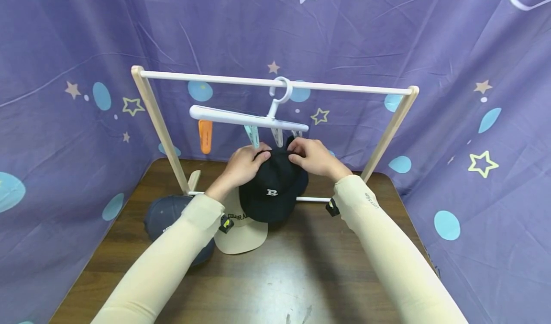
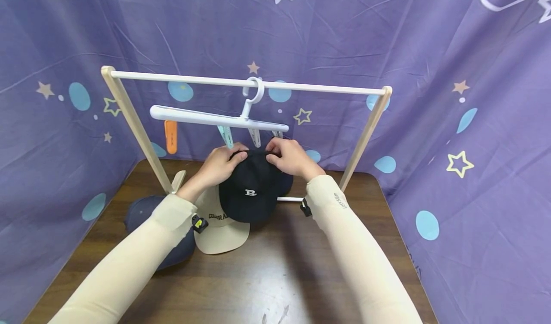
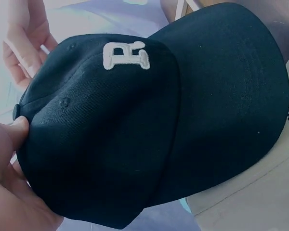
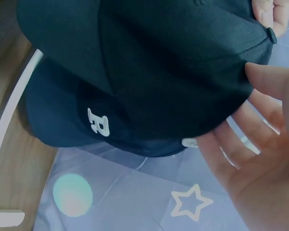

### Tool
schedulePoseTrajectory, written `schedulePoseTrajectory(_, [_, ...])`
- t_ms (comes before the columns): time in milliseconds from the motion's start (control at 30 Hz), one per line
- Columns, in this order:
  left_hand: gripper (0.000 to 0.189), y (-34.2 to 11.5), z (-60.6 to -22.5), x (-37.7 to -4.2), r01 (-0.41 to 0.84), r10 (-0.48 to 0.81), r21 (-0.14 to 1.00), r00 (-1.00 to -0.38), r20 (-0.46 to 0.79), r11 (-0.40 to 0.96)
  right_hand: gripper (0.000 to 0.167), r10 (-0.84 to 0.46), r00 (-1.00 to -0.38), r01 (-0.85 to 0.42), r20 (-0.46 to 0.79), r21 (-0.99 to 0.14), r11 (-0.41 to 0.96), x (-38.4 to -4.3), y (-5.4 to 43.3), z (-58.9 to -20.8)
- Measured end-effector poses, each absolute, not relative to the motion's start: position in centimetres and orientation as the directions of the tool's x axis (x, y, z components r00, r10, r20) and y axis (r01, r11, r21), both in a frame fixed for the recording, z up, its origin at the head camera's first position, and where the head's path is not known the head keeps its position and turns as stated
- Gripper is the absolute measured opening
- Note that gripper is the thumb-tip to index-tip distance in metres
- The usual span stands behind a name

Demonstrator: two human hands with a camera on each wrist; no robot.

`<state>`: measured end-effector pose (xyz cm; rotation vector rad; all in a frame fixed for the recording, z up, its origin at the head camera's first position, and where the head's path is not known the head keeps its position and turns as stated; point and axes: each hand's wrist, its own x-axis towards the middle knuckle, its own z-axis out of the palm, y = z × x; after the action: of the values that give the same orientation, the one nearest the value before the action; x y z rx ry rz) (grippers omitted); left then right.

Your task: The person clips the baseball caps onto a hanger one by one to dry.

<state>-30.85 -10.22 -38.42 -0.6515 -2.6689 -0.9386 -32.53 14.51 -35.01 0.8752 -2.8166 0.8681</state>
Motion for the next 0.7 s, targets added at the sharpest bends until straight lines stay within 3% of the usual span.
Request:
schedulePoseTrajectory(233, [0.030,-10.4,-38.4,-30.6,0.479,0.323,0.542,-0.875,0.362,0.690,0.027,-0.447,-0.809,-0.587,0.381,-0.485,0.648,-32.7,14.9,-33.8])
schedulePoseTrajectory(400, [0.030,-10.5,-38.2,-30.4,0.482,0.325,0.544,-0.873,0.363,0.687,0.049,-0.403,-0.772,-0.619,0.491,-0.438,0.653,-32.8,14.6,-33.1])
schedulePoseTrajectory(533, [0.031,-10.6,-38.1,-30.3,0.479,0.322,0.553,-0.875,0.361,0.682,0.065,-0.469,-0.762,-0.637,0.447,-0.388,0.666,-33.0,13.6,-32.0])
schedulePoseTrajectory(700, [0.031,-10.7,-38.0,-30.1,0.478,0.328,0.560,-0.877,0.351,0.677,0.067,-0.562,-0.762,-0.646,0.322,-0.314,0.695,-33.6,12.4,-31.0])
